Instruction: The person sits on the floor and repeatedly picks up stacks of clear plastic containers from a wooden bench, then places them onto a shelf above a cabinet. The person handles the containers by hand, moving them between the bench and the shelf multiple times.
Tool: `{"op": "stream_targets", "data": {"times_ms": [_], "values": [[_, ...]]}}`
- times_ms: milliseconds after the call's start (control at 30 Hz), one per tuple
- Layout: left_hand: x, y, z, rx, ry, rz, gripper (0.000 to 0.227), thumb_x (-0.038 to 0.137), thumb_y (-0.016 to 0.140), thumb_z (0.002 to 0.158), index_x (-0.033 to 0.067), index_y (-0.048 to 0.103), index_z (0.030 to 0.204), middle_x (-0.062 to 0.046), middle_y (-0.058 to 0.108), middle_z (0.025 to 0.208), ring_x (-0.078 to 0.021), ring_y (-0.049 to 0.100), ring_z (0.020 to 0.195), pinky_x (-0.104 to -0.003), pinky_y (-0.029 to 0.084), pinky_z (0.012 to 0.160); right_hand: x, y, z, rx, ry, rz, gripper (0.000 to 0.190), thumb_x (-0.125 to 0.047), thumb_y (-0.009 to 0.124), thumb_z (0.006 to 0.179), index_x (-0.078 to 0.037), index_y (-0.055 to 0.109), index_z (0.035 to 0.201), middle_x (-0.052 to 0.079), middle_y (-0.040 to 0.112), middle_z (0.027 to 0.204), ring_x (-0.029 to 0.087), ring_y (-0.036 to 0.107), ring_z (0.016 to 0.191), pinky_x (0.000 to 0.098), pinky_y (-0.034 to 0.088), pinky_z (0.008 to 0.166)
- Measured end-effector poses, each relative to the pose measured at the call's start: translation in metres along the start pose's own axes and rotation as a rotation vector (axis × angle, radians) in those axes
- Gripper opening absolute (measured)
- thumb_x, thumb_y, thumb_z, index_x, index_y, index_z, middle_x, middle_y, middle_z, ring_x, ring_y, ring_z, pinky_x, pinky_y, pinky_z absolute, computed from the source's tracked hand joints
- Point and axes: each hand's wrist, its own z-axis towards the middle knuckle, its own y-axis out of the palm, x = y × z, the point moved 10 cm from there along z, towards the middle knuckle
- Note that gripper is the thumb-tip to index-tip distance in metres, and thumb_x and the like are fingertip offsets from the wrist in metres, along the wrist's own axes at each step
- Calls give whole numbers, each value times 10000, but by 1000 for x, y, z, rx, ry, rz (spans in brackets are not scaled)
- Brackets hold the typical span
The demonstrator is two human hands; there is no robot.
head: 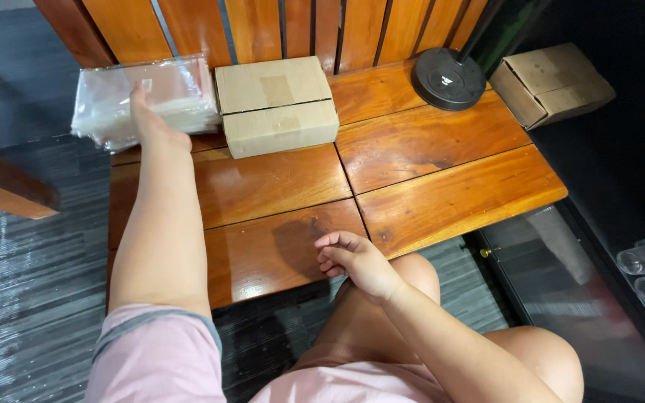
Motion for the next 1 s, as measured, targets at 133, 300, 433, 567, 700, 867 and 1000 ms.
{"op": "stream_targets", "data": {"times_ms": [133,300,433,567,700,867,1000], "values": [[-2,-7,33,-36,46,37,844,384,935,828,103,497,1492,-95,476,1556,-266,384,1507,-576,219,1277,5,-4,-5,17,-1,-10,205,-51,653,965,9,714,1151,147,764,889,172,754,764,230,633,654],[-15,-26,73,-24,-29,-99,731,256,949,786,126,594,1412,-225,448,1562,-406,512,1424,-656,453,1178,8,-9,-10,14,-4,4,189,-59,655,974,3,719,1141,146,765,891,170,760,762,232,636,657],[6,-7,-27,-34,-63,-194,691,196,903,773,74,608,1387,-238,537,1492,-429,580,1358,-664,479,1132,1,-16,-16,32,-11,1,182,-59,650,976,0,720,1133,130,764,892,156,755,763,223,632,660],[29,-51,-53,-30,-46,-40,557,306,935,755,178,693,1241,-201,489,1467,-389,583,1365,-617,452,1160,0,-15,-13,30,-16,-2,192,-73,650,979,-13,716,1148,124,762,899,157,754,772,229,631,670],[48,-60,-142,-86,-3,87,331,186,874,765,149,767,1076,-108,733,1241,-283,724,1212,-438,611,1105,-12,3,-8,15,-30,0,228,-69,674,961,-10,707,1179,135,754,942,181,747,817,267,644,709],[45,-49,-303,19,-73,264,368,265,820,763,208,699,1106,-14,683,1224,-185,644,1226,-392,537,1114,-45,13,0,51,-143,-5,318,-151,712,969,-60,682,1272,49,715,1036,126,695,903,279,637,803],[-5,-86,-304,-556,-373,127,456,198,705,859,105,626,1299,-129,723,1086,-371,710,982,-527,613,768,-78,11,-12,-2,-129,63,447,-290,649,955,-169,594,1382,2,660,1225,91,631,1079,286,518,892]]}}
